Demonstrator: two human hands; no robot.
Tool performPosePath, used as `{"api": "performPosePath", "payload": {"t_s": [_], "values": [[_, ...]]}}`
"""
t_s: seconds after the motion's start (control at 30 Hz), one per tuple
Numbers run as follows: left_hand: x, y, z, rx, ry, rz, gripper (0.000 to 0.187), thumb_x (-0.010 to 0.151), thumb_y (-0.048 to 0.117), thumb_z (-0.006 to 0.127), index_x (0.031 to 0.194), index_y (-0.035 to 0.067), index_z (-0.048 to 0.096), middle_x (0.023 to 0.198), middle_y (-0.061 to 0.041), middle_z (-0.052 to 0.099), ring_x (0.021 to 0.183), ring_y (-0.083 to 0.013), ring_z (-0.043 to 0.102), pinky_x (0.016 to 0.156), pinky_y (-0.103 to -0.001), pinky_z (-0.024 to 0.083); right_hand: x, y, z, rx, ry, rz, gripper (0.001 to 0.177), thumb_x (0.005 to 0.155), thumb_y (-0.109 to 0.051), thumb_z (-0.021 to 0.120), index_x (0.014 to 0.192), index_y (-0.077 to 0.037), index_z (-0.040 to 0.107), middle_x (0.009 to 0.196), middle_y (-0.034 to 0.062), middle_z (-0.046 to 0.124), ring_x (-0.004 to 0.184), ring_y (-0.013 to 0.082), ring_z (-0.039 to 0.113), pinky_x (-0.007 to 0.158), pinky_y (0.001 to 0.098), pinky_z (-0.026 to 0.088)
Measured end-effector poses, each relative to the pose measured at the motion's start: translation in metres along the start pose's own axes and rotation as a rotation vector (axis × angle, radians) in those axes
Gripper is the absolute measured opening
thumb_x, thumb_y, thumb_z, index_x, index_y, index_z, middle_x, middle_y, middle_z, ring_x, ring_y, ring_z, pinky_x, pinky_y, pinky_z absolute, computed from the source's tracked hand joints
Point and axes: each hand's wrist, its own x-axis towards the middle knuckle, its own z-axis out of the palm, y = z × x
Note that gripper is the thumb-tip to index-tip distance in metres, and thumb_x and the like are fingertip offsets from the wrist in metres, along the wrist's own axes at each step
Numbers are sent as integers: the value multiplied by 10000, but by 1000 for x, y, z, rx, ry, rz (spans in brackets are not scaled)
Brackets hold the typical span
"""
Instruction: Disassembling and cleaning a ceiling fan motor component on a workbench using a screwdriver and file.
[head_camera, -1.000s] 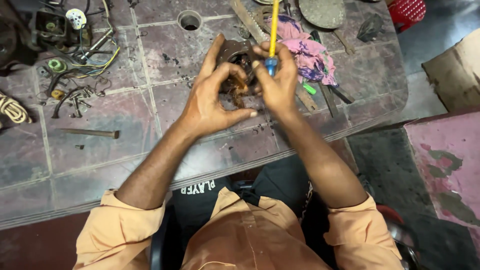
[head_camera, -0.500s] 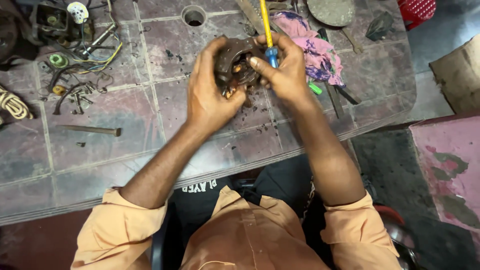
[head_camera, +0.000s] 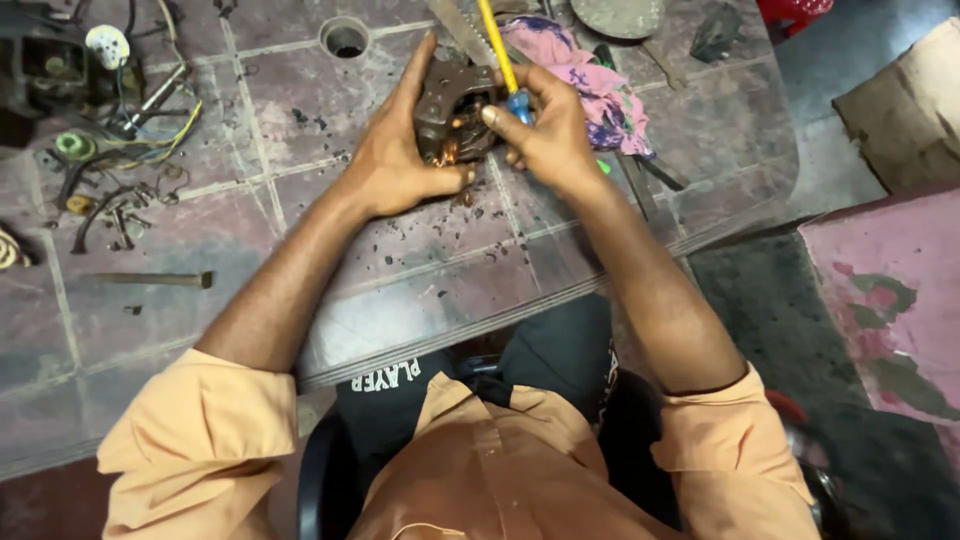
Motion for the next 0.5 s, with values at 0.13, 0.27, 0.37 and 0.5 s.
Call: {"api": "performPosePath", "payload": {"t_s": [0.13,0.27,0.37,0.5], "values": [[-9,9,16,64,130,21,1230,649,186,885,1660,131,186,1508,-259,560,1402,-407,569,1210,-467,443,-54,-14,-27,-350,6,-520,426,923,-5,758,1322,-6,607,1186,110,683,1103,217,673,979,351,551],[-16,13,21,118,229,21,1184,661,190,872,1641,124,210,1455,-222,603,1340,-385,622,1172,-468,499,-148,-41,-48,-615,19,-316,483,910,-19,713,1378,35,606,1082,192,620,982,281,610,860,391,486],[-15,11,27,174,276,48,1179,691,181,883,1652,124,203,1457,-222,601,1339,-394,625,1171,-478,496,-194,-32,-52,-637,42,-350,505,911,-24,695,1396,53,577,1120,192,672,926,272,635,818,372,503],[-20,14,27,141,283,34,1172,733,176,893,1666,122,186,1482,-223,592,1356,-387,629,1174,-459,517,-226,-22,-47,-570,105,-218,437,887,-15,674,1313,55,608,1074,184,721,795,260,675,728,339,529]]}}
